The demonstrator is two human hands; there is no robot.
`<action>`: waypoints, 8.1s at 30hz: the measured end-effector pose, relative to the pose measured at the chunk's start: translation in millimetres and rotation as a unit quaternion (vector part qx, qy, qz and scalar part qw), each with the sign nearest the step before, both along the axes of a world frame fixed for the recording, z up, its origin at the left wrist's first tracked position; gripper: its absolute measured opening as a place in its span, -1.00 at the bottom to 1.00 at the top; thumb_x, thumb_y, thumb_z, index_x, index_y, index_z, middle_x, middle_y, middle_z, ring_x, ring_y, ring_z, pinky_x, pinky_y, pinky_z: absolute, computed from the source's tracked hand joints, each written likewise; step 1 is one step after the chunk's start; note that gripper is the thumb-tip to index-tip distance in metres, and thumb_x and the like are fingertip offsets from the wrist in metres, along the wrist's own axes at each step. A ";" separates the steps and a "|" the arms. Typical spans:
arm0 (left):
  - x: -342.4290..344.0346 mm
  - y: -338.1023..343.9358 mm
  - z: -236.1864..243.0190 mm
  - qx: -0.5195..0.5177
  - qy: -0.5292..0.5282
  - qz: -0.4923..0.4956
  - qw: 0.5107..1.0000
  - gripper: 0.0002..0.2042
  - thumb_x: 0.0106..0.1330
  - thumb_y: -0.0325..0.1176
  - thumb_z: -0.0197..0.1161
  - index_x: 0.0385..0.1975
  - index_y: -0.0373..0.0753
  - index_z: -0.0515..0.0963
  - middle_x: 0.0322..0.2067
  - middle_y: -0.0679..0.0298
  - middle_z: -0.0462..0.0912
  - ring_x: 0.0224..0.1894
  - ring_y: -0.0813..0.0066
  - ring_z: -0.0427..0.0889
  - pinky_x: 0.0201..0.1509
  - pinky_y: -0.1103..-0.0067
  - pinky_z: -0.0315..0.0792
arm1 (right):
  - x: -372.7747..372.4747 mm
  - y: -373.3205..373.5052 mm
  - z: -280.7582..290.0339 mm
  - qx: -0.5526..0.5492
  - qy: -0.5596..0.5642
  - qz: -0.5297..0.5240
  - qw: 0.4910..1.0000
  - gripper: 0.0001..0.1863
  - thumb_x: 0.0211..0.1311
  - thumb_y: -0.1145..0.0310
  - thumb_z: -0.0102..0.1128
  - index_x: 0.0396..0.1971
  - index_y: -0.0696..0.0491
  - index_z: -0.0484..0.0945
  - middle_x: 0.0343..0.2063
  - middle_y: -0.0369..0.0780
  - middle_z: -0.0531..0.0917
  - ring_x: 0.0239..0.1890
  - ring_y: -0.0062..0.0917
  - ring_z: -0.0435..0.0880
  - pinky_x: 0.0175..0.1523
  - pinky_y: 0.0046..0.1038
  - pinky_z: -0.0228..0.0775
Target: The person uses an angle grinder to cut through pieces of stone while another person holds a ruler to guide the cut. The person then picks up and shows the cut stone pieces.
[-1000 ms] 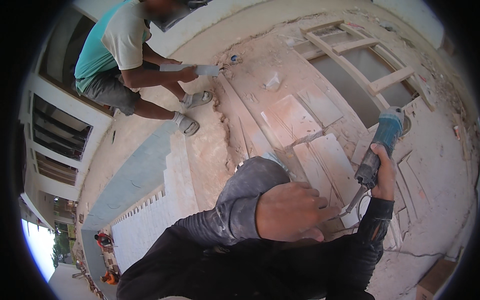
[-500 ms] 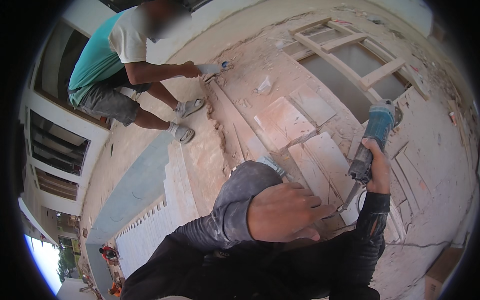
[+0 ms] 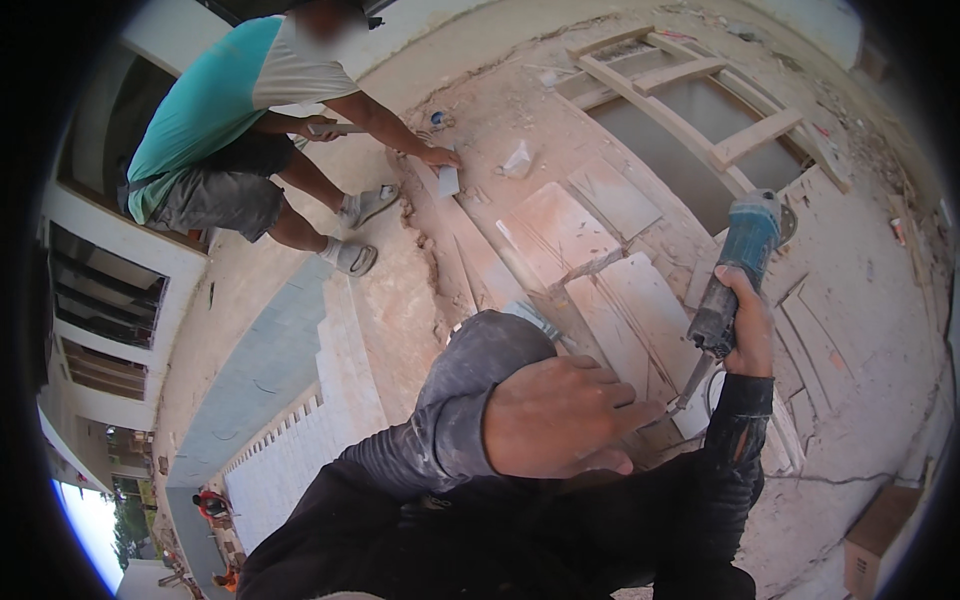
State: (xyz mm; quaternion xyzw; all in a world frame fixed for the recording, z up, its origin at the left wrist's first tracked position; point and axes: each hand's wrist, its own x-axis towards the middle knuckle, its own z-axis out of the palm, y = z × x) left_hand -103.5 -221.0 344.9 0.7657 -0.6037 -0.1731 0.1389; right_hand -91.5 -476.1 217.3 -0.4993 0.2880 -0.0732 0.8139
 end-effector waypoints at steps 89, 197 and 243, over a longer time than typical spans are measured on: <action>145.8 117.2 -311.8 -0.309 0.893 0.255 0.204 -0.05 0.17 0.46 -0.32 0.30 -0.32 0.20 0.07 -0.26 0.40 -0.13 -0.05 0.50 -0.08 0.17 0.40 | -44.5 118.0 -218.1 -0.590 0.344 -0.004 0.730 -0.16 -0.05 0.14 0.41 0.21 0.17 0.22 -0.09 0.08 0.48 0.01 -0.03 0.46 0.11 -0.13 0.34; 64.6 41.3 -361.4 -0.299 0.016 0.210 0.931 -0.73 -0.17 -0.50 0.38 -0.39 -0.19 0.55 -0.28 0.27 0.55 -0.15 0.17 0.52 0.00 0.25 0.36 | -118.1 58.4 -192.0 0.030 0.172 -0.062 0.983 -0.58 0.06 0.24 0.28 -0.16 0.23 0.50 -0.35 -0.16 0.63 -0.37 -0.47 0.70 -0.23 -0.47 0.55; 53.7 47.6 -389.0 -0.181 0.010 0.264 0.947 -0.23 -0.05 -0.09 0.48 0.20 -0.26 0.35 0.20 -0.08 0.31 0.25 -0.06 0.28 0.34 -0.04 0.07 | -112.5 57.1 -181.9 0.023 0.190 -0.075 0.979 -0.50 0.03 0.20 0.31 -0.12 0.25 0.47 -0.36 -0.15 0.63 -0.38 -0.47 0.69 -0.26 -0.47 0.57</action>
